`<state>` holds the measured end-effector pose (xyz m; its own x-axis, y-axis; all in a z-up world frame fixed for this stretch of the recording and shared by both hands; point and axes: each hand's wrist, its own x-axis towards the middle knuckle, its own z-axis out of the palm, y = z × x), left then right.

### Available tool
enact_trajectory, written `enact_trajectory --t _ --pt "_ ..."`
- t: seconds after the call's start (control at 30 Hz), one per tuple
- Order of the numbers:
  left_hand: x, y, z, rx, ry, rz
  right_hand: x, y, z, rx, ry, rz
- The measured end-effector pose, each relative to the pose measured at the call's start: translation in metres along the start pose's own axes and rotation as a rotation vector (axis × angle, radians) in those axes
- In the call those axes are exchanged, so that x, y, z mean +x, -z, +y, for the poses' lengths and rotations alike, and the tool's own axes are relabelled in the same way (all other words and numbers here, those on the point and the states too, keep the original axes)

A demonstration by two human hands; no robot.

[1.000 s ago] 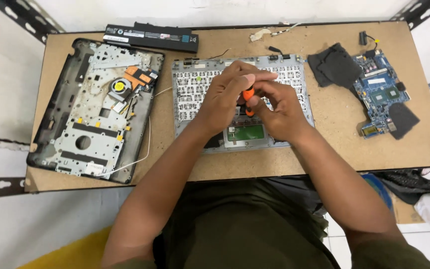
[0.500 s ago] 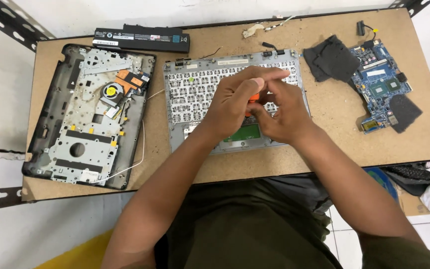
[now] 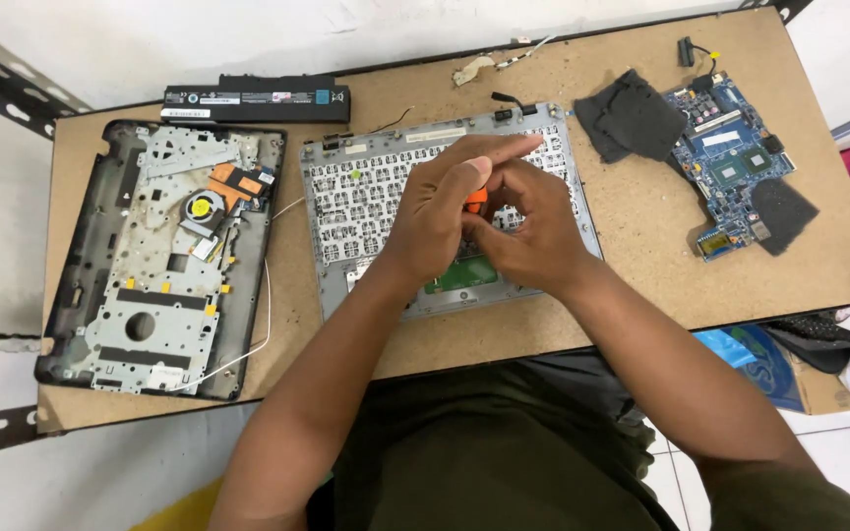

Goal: Connecting internal cables and components inside a laptop using a screwdriver and hands.

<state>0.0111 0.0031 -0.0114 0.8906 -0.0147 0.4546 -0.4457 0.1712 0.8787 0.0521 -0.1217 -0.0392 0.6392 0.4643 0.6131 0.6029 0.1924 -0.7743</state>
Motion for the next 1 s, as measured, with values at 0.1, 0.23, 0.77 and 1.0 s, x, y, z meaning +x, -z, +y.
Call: enact_trajectory --t 0.1,0.23,0.77,1.0 --pt "-0.003 -0.002 0.004 -0.005 0.014 -0.001 0.003 0.0 -0.007 0.013 -0.023 -0.016" --pt "0.0 -0.005 0.009 -0.043 0.056 0.033 0.014 0.002 -0.024 -0.042 -0.003 -0.069" --pt "0.001 -0.005 0.016 -0.11 0.142 -0.007 0.027 0.014 -0.038 0.047 -0.146 -0.285" --pt "-0.002 -0.002 0.022 0.003 0.074 0.117 0.012 0.014 -0.022 0.02 -0.147 -0.223"
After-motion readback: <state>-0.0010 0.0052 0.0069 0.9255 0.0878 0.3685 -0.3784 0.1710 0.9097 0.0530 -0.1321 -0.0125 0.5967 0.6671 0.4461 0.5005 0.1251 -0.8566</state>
